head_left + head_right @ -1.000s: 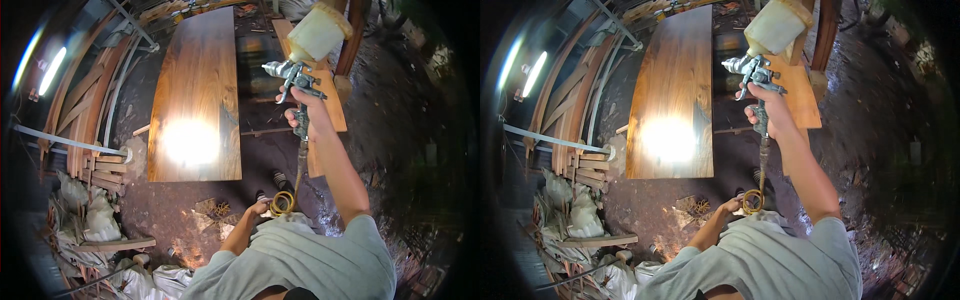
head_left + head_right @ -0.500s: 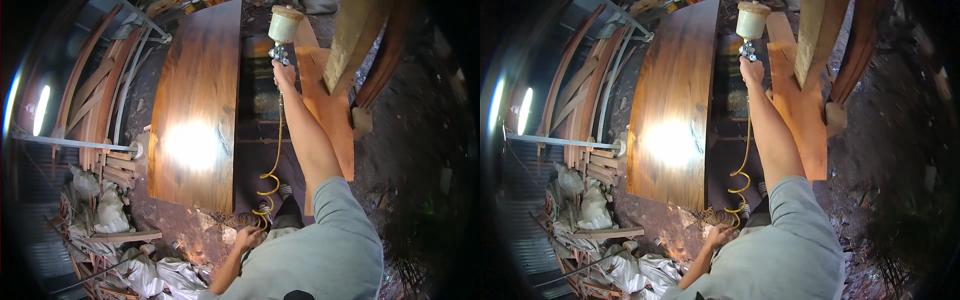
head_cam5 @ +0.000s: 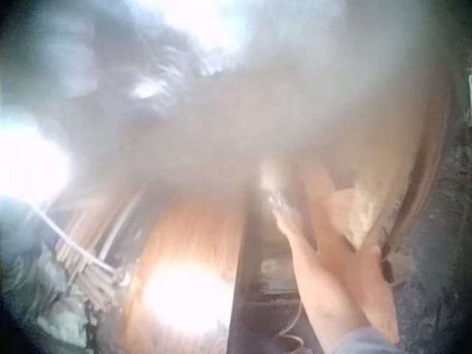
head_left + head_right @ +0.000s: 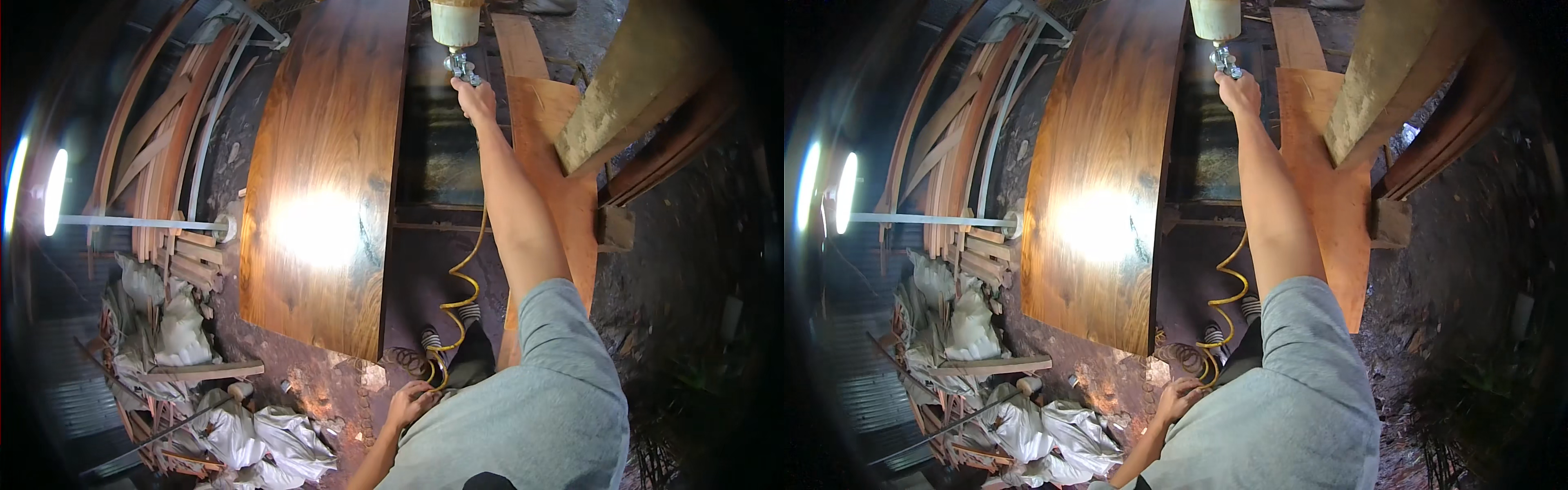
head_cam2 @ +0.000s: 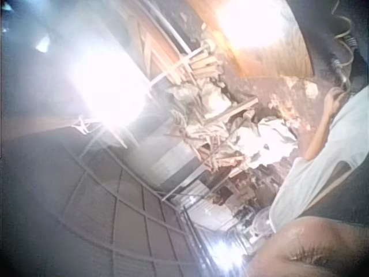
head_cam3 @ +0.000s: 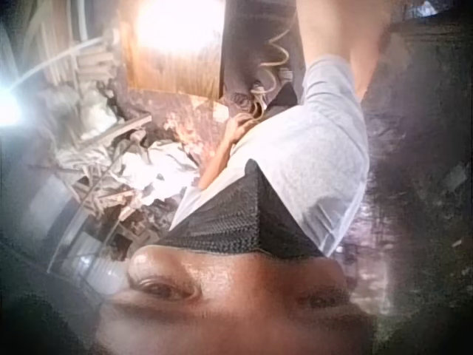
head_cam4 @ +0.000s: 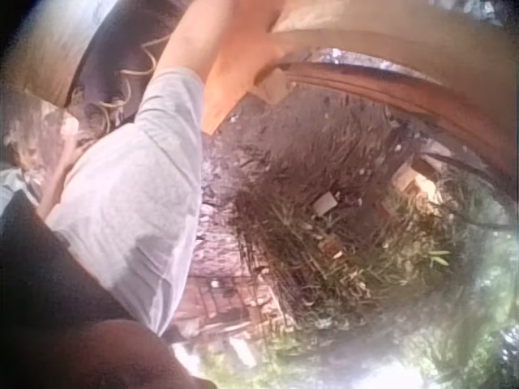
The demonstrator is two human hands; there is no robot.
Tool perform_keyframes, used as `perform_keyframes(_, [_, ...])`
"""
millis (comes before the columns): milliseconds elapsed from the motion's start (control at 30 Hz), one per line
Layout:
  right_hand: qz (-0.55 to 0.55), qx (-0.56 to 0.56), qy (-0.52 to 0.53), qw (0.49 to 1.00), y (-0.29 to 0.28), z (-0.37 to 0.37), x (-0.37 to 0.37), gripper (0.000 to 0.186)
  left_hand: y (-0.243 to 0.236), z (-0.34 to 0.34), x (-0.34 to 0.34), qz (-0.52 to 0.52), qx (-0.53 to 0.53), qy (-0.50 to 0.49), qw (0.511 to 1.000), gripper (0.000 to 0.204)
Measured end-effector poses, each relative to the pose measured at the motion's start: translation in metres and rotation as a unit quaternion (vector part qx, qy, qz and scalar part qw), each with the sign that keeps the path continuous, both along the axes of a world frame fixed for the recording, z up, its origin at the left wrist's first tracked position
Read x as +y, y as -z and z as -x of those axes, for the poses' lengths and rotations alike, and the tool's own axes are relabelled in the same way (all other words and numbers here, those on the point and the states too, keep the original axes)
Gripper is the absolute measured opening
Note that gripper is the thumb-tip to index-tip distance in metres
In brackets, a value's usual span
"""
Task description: Spraying varnish or a clear finish onto a large wooden table using a spray gun.
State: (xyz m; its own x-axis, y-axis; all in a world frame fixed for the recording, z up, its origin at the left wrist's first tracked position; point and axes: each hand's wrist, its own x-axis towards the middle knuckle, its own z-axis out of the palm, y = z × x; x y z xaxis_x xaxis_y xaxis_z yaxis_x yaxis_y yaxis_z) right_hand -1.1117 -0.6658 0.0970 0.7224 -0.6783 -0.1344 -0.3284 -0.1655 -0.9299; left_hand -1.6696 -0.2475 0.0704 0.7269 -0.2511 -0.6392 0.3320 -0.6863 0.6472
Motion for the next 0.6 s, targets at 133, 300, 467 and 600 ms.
perform_keyframes(133, [-0.054, 0.034, -0.044, 0.997, -0.005, 0.005, 0.019, 0.04, 0.004, 0.005, 0.002, 0.005, 0.014, -0.042, 0.999, 0.028])
perform_keyframes(300, [-0.101, 0.058, -0.076, 0.99, -0.004, 0.022, 0.021, 0.042, 0.006, 0.006, -0.002, 0.011, 0.008, -0.034, 0.999, 0.028])
perform_keyframes(467, [-0.151, 0.019, -0.084, 0.985, -0.003, 0.038, 0.033, 0.032, 0.006, 0.019, 0.005, 0.019, 0.01, -0.044, 0.999, 0.031])
perform_keyframes(600, [-0.177, 0.024, -0.082, 0.98, -0.004, 0.055, 0.042, 0.031, 0.009, 0.029, 0.013, 0.006, -0.005, -0.026, 1.0, 0.028])
